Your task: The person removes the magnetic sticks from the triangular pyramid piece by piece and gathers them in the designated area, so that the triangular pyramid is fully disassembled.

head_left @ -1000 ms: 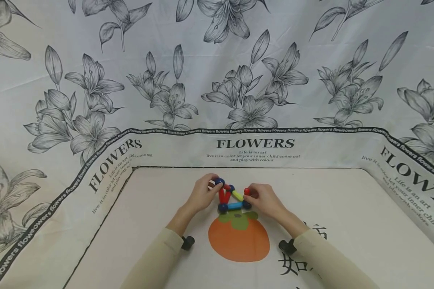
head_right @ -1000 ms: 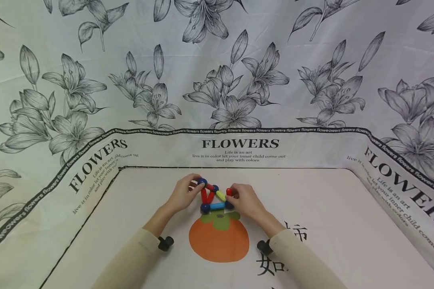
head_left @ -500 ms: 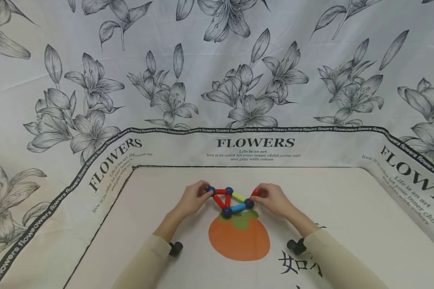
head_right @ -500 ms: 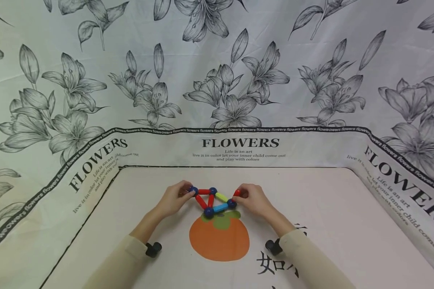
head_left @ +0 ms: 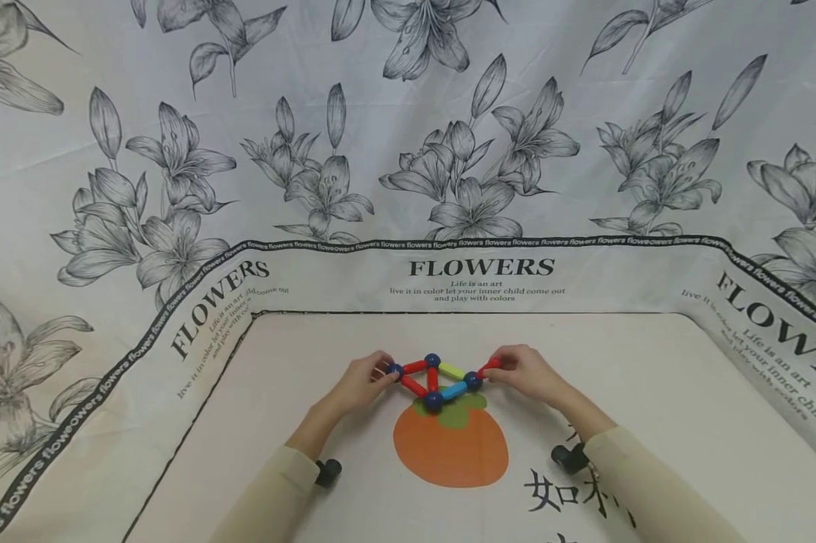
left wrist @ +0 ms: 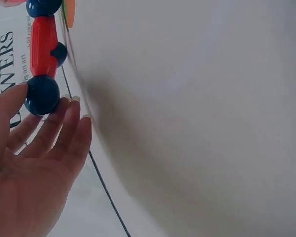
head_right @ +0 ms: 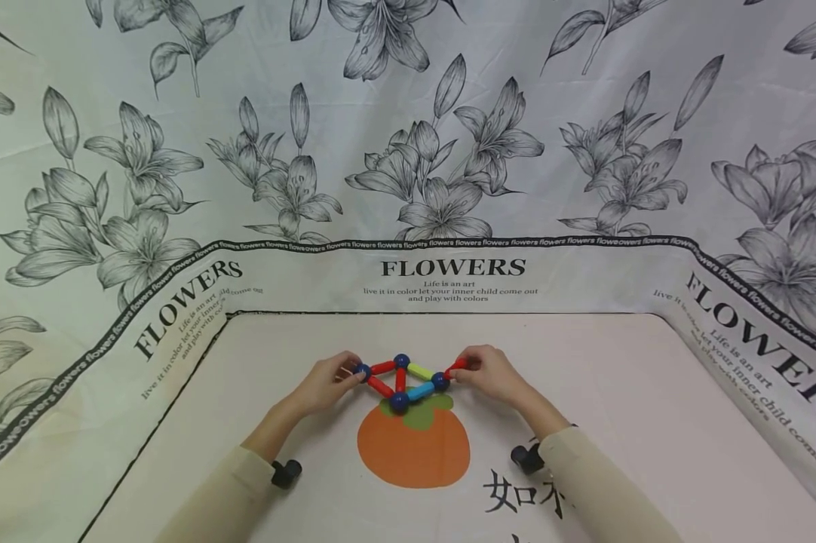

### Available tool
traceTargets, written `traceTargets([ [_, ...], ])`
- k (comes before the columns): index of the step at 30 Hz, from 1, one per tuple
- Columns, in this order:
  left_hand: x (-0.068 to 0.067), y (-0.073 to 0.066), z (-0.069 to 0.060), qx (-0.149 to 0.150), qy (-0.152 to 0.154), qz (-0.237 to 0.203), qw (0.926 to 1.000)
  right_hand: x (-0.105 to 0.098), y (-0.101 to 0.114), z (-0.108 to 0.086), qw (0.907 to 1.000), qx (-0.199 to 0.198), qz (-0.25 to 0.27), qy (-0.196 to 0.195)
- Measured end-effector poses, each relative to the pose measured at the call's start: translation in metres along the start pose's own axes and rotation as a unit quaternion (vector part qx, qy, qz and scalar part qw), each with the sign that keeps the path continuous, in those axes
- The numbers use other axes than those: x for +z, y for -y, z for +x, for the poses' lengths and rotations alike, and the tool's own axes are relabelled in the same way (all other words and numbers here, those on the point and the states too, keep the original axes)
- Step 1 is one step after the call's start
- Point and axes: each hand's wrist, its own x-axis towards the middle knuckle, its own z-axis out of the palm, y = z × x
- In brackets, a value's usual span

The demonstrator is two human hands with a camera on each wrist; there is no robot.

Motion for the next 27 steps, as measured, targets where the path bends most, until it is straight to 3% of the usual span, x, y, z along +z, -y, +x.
traceTargets([
  [6,0.002,0.0,-0.001,-0.021,0.016,0.003,0.9996,-0.005,-0.008,-0.002,0.9997,0.006,-0.012,0.02],
  [18,0.003,0.001,-0.002,-0.012,0.019,0.02,0.9995,-0.007,-0.016,-0.003,0.9979,0.024,-0.019,0.056],
  [27,0.004,0.002,0.001,-0.02,0.026,0.038,0.9988,-0.011,-0.017,0.0,0.9973,0.012,-0.024,0.068],
])
